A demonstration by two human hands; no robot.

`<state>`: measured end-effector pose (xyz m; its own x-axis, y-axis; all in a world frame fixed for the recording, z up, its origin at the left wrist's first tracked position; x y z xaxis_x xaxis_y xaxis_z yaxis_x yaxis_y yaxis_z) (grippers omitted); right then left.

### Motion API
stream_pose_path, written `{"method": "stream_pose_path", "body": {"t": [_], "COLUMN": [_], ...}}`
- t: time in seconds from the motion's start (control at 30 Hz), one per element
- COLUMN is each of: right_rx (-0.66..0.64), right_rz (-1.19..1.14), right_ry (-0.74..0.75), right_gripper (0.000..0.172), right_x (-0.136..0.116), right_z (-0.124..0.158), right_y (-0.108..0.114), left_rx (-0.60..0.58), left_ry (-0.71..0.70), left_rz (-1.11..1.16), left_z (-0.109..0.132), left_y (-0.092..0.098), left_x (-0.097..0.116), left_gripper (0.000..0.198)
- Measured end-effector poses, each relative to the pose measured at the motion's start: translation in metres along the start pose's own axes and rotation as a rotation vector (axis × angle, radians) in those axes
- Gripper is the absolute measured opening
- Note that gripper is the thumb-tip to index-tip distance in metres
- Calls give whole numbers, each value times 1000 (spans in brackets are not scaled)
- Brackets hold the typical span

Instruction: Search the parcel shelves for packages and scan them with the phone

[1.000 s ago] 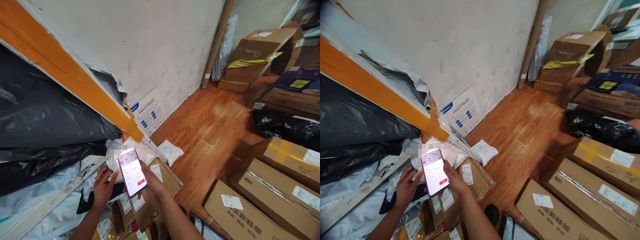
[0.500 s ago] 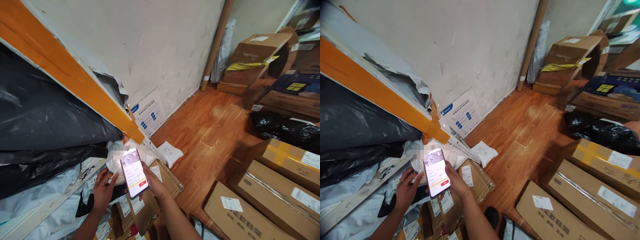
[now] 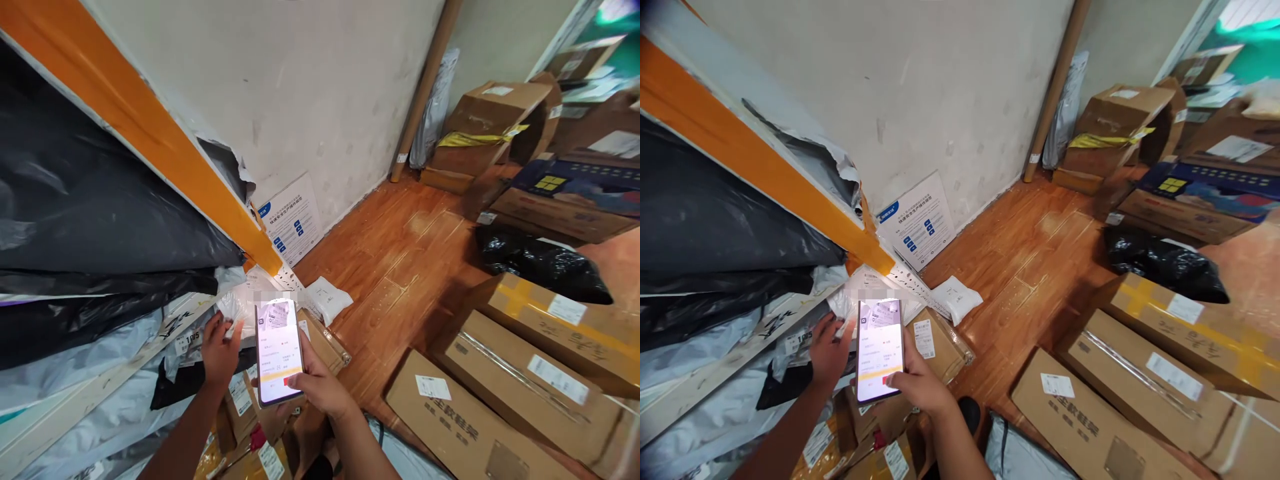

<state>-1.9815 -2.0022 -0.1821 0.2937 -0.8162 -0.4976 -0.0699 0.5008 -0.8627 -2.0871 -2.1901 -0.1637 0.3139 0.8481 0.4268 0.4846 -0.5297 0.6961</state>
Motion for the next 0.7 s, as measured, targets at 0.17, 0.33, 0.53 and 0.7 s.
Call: {"method": "stream_pose_path", "body": {"t": [0.17, 0.33, 0.53, 0.7], "right_rx": [62, 322, 630, 742], "right_rz": [41, 31, -25, 232], "right_ry": [64, 46, 35, 186], "right_gripper": [114, 123, 138, 91], "right_x": [-4, 7, 34, 48], "right_z": [40, 106, 204, 275], "right_y": [1, 12, 35, 27], "left_rx": [-31, -118, -747, -1217], "left_ry": [35, 213, 671, 1165], "left_rz": [145, 292, 681, 1354], "left_z": [-2, 7, 126, 258], "left_y": [-52, -53, 28, 90], "left_x": [44, 82, 130, 183], "left_gripper": [26, 49, 53, 48]}}
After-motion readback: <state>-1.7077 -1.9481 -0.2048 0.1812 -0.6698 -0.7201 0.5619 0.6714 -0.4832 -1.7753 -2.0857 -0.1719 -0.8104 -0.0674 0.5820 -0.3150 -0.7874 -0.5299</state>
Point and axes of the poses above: each hand's wrist, its own z-axis away from the middle knuckle, its own y-axis out of the back of the hand, x = y × z, the point moved 5 cm from there along -z, towards the middle knuckle, and after that the axes turned 3 degrees about x, right-handed, at the moved point
